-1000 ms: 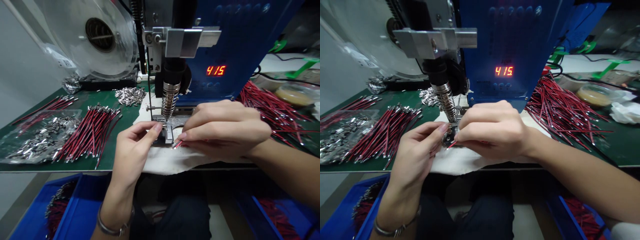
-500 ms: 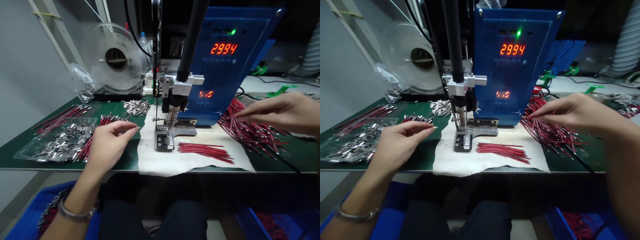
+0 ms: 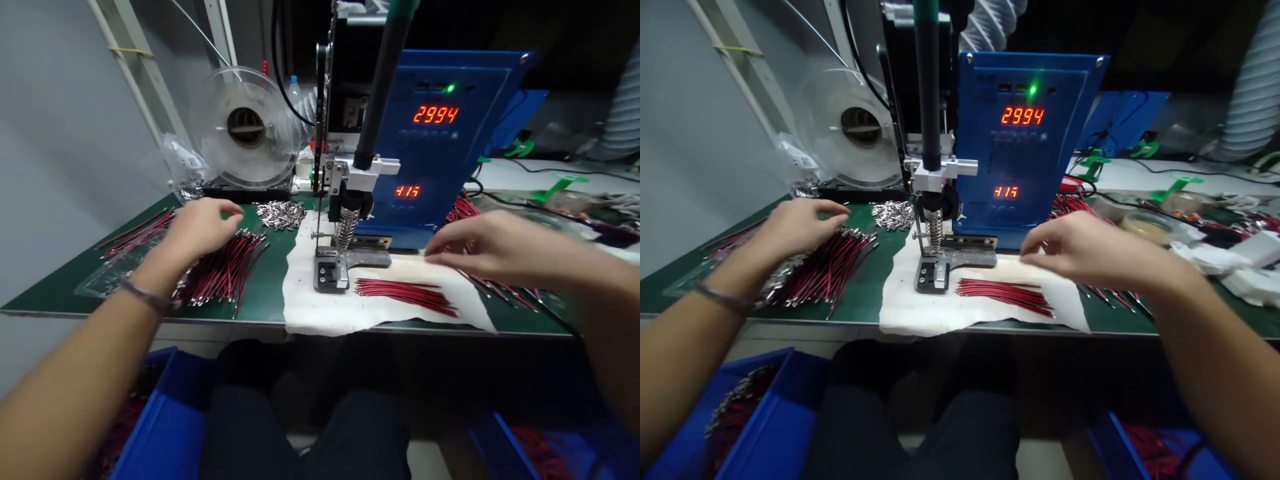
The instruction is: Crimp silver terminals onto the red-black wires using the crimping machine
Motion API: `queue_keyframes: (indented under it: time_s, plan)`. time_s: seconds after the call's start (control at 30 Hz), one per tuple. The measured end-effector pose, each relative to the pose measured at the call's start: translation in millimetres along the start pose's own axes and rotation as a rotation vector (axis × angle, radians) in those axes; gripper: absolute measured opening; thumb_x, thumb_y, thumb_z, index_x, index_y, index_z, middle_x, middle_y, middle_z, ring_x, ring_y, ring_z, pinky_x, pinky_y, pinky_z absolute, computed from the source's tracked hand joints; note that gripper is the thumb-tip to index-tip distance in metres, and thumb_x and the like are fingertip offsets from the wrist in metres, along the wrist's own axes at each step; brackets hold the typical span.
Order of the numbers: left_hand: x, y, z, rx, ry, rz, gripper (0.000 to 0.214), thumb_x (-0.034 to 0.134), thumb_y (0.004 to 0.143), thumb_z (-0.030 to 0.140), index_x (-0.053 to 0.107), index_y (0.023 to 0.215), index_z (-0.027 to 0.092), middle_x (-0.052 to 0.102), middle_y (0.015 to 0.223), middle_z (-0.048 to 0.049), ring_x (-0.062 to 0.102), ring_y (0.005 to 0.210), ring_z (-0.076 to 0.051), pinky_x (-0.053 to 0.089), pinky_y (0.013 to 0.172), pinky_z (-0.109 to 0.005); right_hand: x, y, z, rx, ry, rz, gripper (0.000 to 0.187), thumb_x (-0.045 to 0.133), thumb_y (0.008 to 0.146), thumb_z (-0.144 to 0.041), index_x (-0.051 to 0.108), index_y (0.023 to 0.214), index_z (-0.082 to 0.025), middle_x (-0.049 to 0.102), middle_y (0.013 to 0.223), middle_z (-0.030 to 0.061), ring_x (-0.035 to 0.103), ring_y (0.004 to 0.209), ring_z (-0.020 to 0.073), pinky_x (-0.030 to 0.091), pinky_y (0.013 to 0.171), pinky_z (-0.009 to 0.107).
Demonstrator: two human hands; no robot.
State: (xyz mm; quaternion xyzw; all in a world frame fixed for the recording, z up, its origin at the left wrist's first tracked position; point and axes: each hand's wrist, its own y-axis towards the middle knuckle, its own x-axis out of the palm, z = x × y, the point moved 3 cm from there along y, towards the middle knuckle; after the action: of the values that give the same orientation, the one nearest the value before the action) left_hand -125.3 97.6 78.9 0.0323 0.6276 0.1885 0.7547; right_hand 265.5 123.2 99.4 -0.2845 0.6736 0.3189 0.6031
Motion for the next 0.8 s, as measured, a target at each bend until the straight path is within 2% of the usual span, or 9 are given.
queue_keyframes:
  time_s: [0.07, 0.1, 0.17, 0.23, 0.3, 0.5, 0.63, 0.73, 0.8]
  plan:
    - [-15.4, -11, -25, -0.053, 0.063, -0.031, 0.038, 0.054, 0.078, 0.042, 0.073, 0.100, 0.018, 0.070, 0.096, -0.0110, 0.059, 0.087, -0.031, 0.043, 0.078, -0.042, 9, 17, -23, -0.026, 0.089, -0.144, 0.025, 0.051, 0.089, -0.034, 0.072, 0.092, -0.021, 0.073, 0.088, 0.0038, 0.067, 0.069, 0.0133, 0.049, 0.057, 0.022]
    - [-21.2, -16, -39, -0.128, 0.101, -0.069, 0.034, 0.058, 0.075, 0.041, 0.074, 0.094, 0.018, 0.070, 0.089, -0.0098, 0.058, 0.081, -0.029, 0.043, 0.075, -0.040, 13, 26, -30, -0.043, 0.092, -0.179, 0.026, 0.051, 0.088, -0.036, 0.072, 0.094, -0.021, 0.072, 0.091, 0.0040, 0.066, 0.072, 0.0149, 0.047, 0.058, 0.023]
    - [-26.5, -23, -63, -0.230, 0.147, -0.203, 0.027, 0.064, 0.070, 0.042, 0.074, 0.082, 0.019, 0.068, 0.080, -0.0077, 0.057, 0.075, -0.027, 0.041, 0.072, -0.037, 21, 46, -36, -0.074, 0.071, -0.279, 0.029, 0.052, 0.085, -0.042, 0.072, 0.093, -0.022, 0.072, 0.092, 0.0038, 0.065, 0.076, 0.0177, 0.044, 0.061, 0.026]
    - [-25.8, -28, -77, -0.259, 0.136, -0.314, 0.024, 0.071, 0.065, 0.040, 0.073, 0.077, 0.020, 0.069, 0.078, -0.0062, 0.058, 0.076, -0.026, 0.040, 0.073, -0.035, 29, 63, -37, -0.126, 0.071, -0.435, 0.029, 0.055, 0.082, -0.044, 0.072, 0.089, -0.021, 0.071, 0.087, 0.0036, 0.062, 0.071, 0.0171, 0.041, 0.060, 0.026]
    - [-22.4, -33, -82, -0.238, 0.104, -0.353, 0.024, 0.073, 0.063, 0.038, 0.074, 0.078, 0.020, 0.071, 0.082, -0.0057, 0.059, 0.079, -0.025, 0.040, 0.073, -0.032, 33, 76, -38, -0.172, 0.090, -0.517, 0.027, 0.058, 0.079, -0.040, 0.071, 0.086, -0.018, 0.071, 0.085, 0.0038, 0.060, 0.069, 0.0159, 0.040, 0.060, 0.025]
    - [-13.6, -45, -76, -0.190, 0.048, -0.277, 0.018, 0.065, 0.070, 0.036, 0.073, 0.073, 0.020, 0.069, 0.072, -0.0037, 0.059, 0.072, -0.022, 0.037, 0.066, -0.029, 43, 83, -39, -0.165, 0.118, -0.528, 0.019, 0.057, 0.075, -0.030, 0.070, 0.080, -0.016, 0.068, 0.077, 0.0024, 0.057, 0.063, 0.0139, 0.038, 0.056, 0.023]
    - [-10.9, -44, -81, -0.214, -0.016, -0.249, 0.019, 0.068, 0.068, 0.039, 0.071, 0.068, 0.021, 0.067, 0.064, -0.0021, 0.056, 0.066, -0.021, 0.034, 0.062, -0.028, 43, 79, -32, -0.177, 0.205, -0.476, 0.021, 0.058, 0.077, -0.031, 0.072, 0.084, -0.017, 0.071, 0.079, 0.0026, 0.060, 0.067, 0.0146, 0.041, 0.059, 0.023]
    - [-14.7, -43, -84, -0.254, -0.062, -0.138, 0.026, 0.066, 0.071, 0.047, 0.070, 0.068, 0.021, 0.063, 0.059, -0.0015, 0.052, 0.059, -0.018, 0.032, 0.059, -0.028, 41, 78, -27, -0.176, 0.253, -0.444, 0.023, 0.058, 0.078, -0.031, 0.074, 0.088, -0.017, 0.072, 0.084, 0.0034, 0.063, 0.073, 0.0153, 0.044, 0.064, 0.023]
    - [-20.3, -46, -77, -0.280, -0.100, -0.042, 0.029, 0.063, 0.074, 0.049, 0.069, 0.071, 0.021, 0.059, 0.055, -0.0009, 0.047, 0.056, -0.017, 0.030, 0.057, -0.028, 39, 76, -26, -0.166, 0.256, -0.432, 0.022, 0.058, 0.078, -0.029, 0.073, 0.087, -0.017, 0.072, 0.082, 0.0028, 0.063, 0.071, 0.0149, 0.044, 0.063, 0.022]
